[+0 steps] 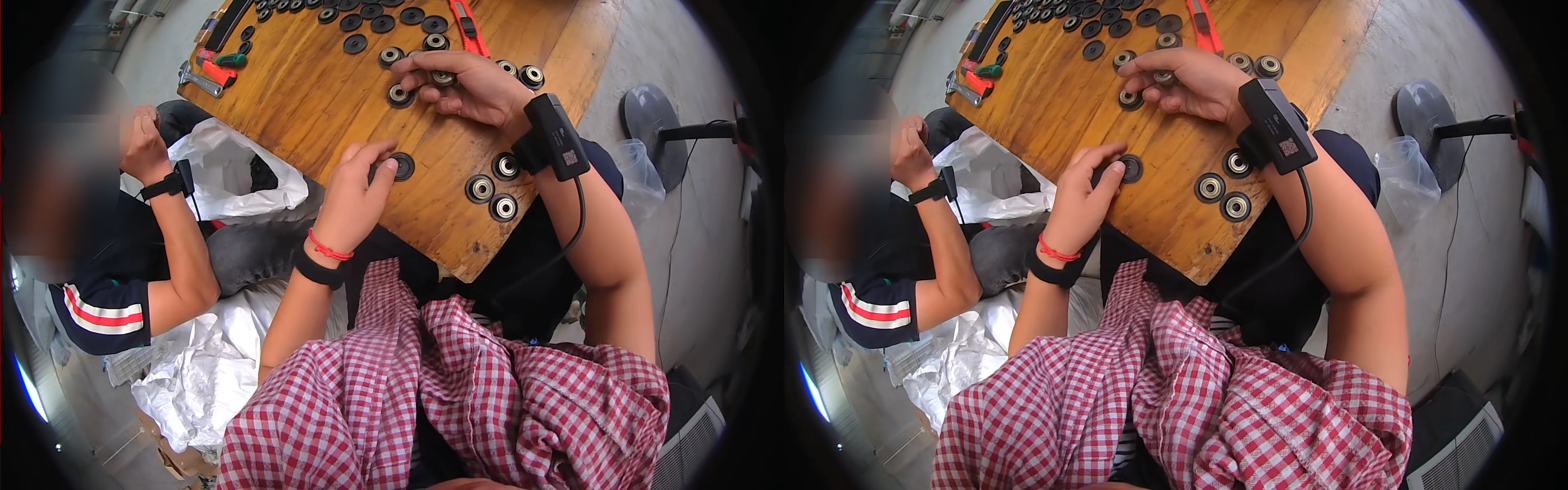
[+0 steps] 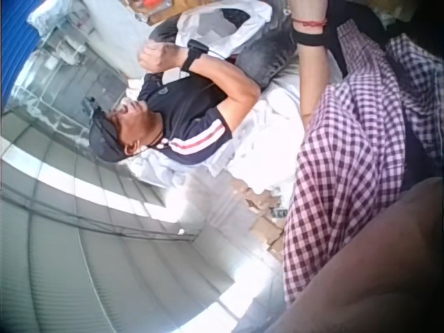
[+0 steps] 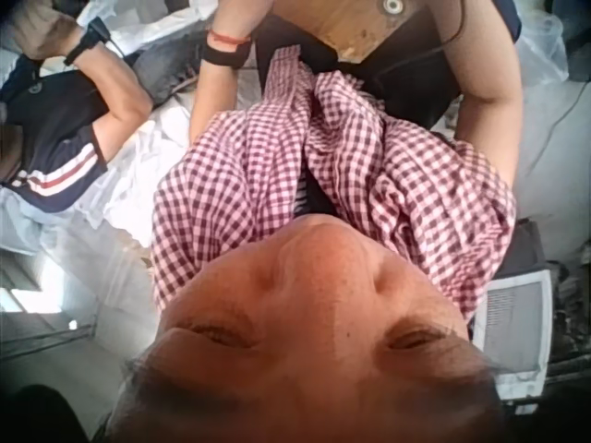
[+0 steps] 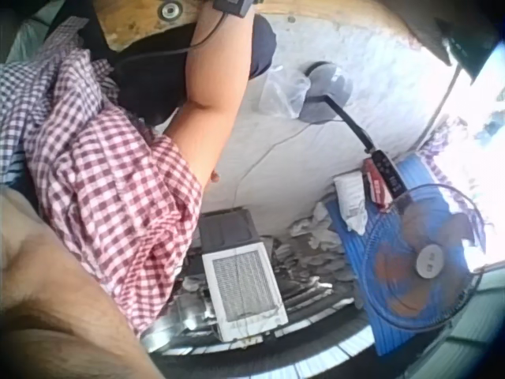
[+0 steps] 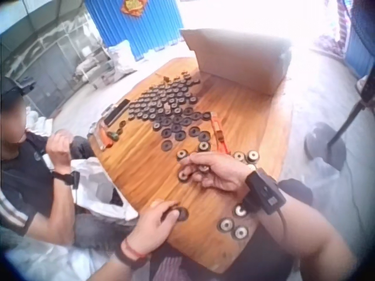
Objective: Assembling metal bearings into circular black grommets on a wooden board and using a mallet to secure them.
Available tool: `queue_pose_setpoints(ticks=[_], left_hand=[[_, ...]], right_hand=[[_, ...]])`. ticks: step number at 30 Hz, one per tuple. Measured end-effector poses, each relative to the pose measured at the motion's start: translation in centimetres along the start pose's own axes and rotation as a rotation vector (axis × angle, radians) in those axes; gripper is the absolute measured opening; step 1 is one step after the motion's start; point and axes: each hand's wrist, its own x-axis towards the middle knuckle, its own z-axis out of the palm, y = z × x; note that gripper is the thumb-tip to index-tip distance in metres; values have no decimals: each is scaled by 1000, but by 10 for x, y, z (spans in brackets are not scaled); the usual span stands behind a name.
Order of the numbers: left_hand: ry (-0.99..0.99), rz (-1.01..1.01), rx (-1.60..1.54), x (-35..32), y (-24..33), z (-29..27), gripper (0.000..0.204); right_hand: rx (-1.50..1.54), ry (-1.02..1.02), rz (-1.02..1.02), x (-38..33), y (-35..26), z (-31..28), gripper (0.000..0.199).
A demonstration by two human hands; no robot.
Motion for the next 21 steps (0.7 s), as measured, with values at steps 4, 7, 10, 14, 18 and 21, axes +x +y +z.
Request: queue_pose_setpoints(ticks=[4,7,10,14,18,21], left_hand=[[163,156,434,-4,19,8,58],[197,297,576,-16,10,2,66],[248,286,443,-30,8,-10,71],[270,205,358,-42,-9,-25,67],[317,134,151,-59,-22,-27,59],[409,173,284,-84,-34,-41,48]], right_hand=[[3,-11,-45,-37,1,19,27],[-140,-364,262,-80,5,48,26],[-489,-696,436,-96,29,73,25],[-774,-773,314,-92,53,67,24],[-787,-548,333,-83,39,62,24],[-806,-296,335,-65,28,52,23]])
